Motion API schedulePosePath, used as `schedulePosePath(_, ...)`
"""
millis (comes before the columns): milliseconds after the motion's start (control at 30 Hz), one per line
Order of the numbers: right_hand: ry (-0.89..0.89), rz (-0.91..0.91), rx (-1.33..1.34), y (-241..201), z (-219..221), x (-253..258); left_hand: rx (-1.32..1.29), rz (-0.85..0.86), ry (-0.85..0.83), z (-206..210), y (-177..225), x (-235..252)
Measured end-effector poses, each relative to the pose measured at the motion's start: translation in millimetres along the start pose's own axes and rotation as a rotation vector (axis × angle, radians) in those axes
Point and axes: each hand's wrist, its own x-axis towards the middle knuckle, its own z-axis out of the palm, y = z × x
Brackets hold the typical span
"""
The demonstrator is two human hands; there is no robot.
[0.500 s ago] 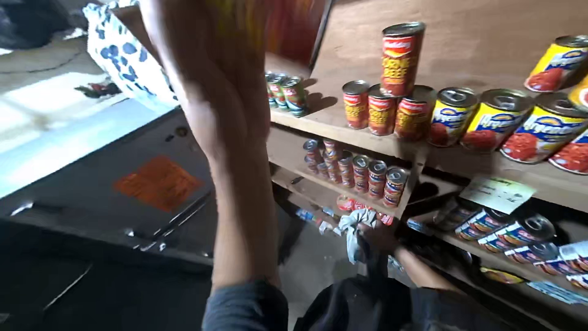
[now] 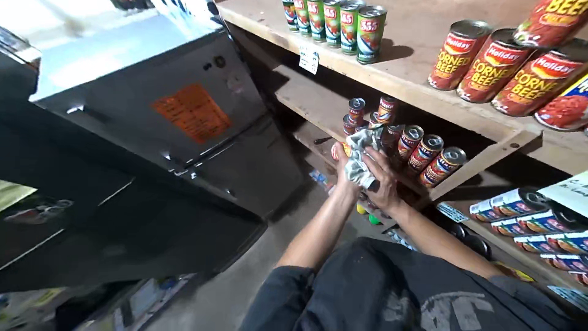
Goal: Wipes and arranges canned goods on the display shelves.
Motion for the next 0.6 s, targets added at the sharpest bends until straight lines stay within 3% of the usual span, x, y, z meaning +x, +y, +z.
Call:
schedulePosePath(133,-0.114,-0.049,-0.115,9,-6,3,-0.067,-0.009,0.108,-7,0,5)
schedulePosePath(233,0.031,0.099,-0.036,6,-2,16,-0.139,-0.063,0.165,2,0,1)
schedulePosePath(300,0.074,0.128,0.000,0,5,17,-0.068,0.008,0.153,3,0,-1)
schedulePosePath(433,-0.215,0.237,0.129,3,-11,9,0.249,0.284,0.068,-24,11,19)
schedulePosePath(533,0.024,0.306,0.093,1,-22,27,0.193,0.336,0.020,-30,11,31)
schedulePosePath(600,-0.061,0.198,0.089,-10,-20,37,0.261,0.287,0.022,-27,4,17)
